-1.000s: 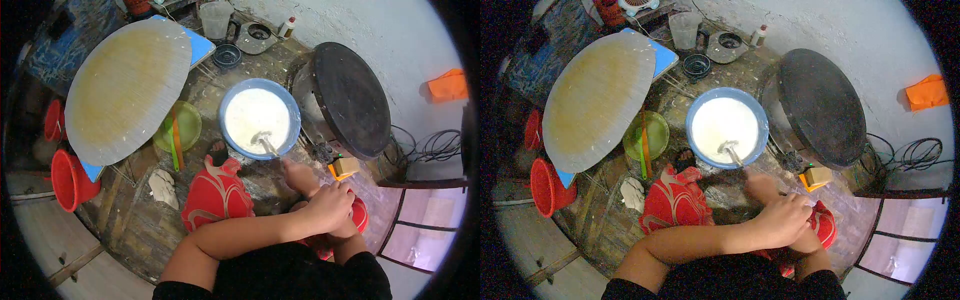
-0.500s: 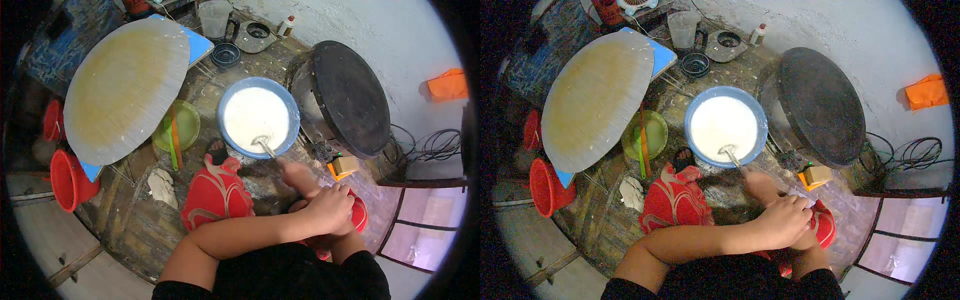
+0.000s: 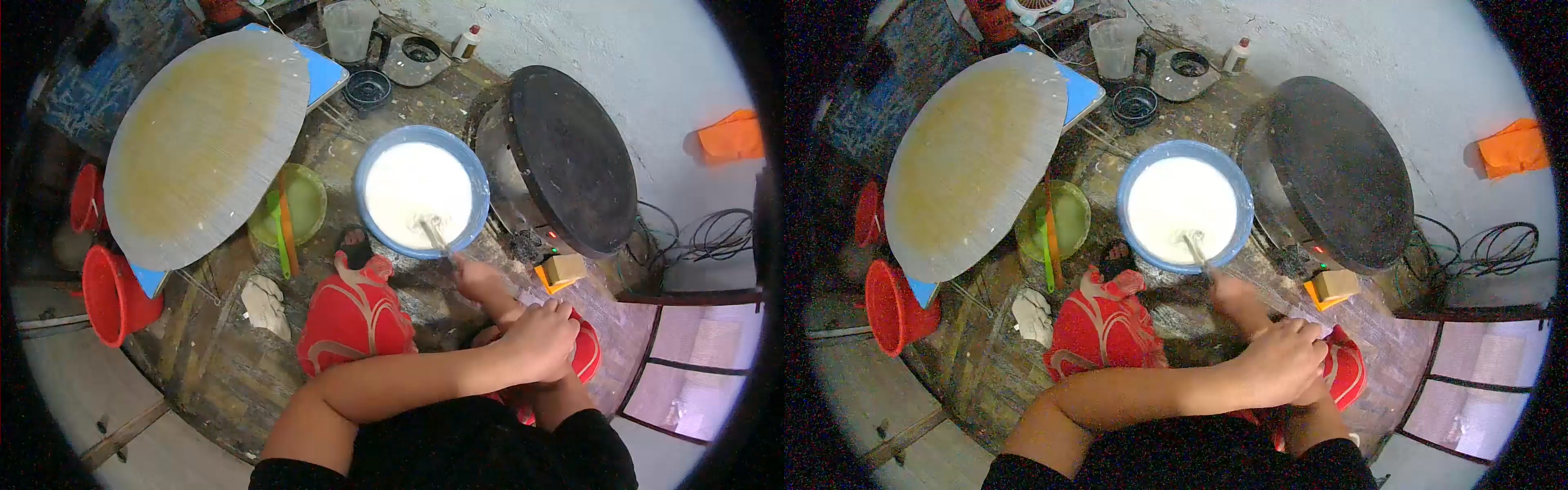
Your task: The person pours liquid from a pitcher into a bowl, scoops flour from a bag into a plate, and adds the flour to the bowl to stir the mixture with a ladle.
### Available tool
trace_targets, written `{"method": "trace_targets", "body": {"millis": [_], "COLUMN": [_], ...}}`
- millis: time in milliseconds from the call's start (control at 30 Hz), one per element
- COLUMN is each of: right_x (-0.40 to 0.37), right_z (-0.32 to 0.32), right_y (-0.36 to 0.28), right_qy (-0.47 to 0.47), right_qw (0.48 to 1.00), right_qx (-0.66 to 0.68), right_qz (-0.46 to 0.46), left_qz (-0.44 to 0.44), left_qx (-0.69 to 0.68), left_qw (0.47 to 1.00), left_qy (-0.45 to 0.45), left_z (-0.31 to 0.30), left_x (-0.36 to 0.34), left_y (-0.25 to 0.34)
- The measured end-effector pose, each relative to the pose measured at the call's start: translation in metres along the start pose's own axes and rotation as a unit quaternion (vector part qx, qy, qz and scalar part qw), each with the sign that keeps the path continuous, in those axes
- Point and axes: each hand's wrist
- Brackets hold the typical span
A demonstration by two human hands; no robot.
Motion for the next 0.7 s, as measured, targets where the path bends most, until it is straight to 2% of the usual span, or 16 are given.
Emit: {"method": "trace_targets", "body": {"millis": [67,100,200,267,400,467,567,600,667,700], "right_x": [0.011,0.007,-0.017,-0.025,-0.004,0.011,0.016,0.006,-0.022,-0.019], "right_z": [0.011,0.005,-0.028,-0.043,-0.014,0.008,0.013,-0.003,-0.050,-0.048], "right_y": [0.007,0.009,0.004,-0.002,0.003,0.012,0.029,0.021,-0.002,-0.002], "right_qy": [0.062,0.063,0.073,-0.011,-0.026,0.044,0.071,0.070,0.027,0.027], "right_qw": [0.983,0.983,0.987,0.999,0.999,0.997,0.989,0.989,0.999,0.999], "right_qx": [0.169,0.169,0.145,-0.018,-0.026,0.057,0.129,0.128,-0.019,-0.019], "right_qz": [0.018,0.018,0.004,0.033,0.022,-0.009,0.008,0.008,0.012,0.012], "left_qz": [-0.003,0.000,0.001,0.002,-0.001,-0.011,-0.011,-0.008,-0.006,0.006], "left_qx": [-0.001,-0.003,0.001,0.006,0.007,-0.004,-0.005,-0.005,-0.006,0.007], "left_qw": [1.000,1.000,1.000,1.000,1.000,1.000,1.000,1.000,1.000,1.000], "left_qy": [-0.011,0.002,0.015,0.010,-0.005,-0.026,-0.014,-0.010,-0.005,-0.028], "left_z": [0.002,0.003,0.002,0.002,0.000,-0.001,0.000,0.000,-0.003,-0.008], "left_x": [-0.002,-0.002,-0.002,-0.001,-0.001,-0.001,-0.002,-0.003,-0.002,-0.001], "left_y": [0.000,-0.001,-0.002,-0.001,0.001,0.002,0.001,0.000,0.000,0.000]}}
Point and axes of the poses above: each hand's wrist, its own x-axis towards the middle knuckle, its own z-axis out of the palm, y = z × x, and after that the axes turned 11 degrees about y, right-handed
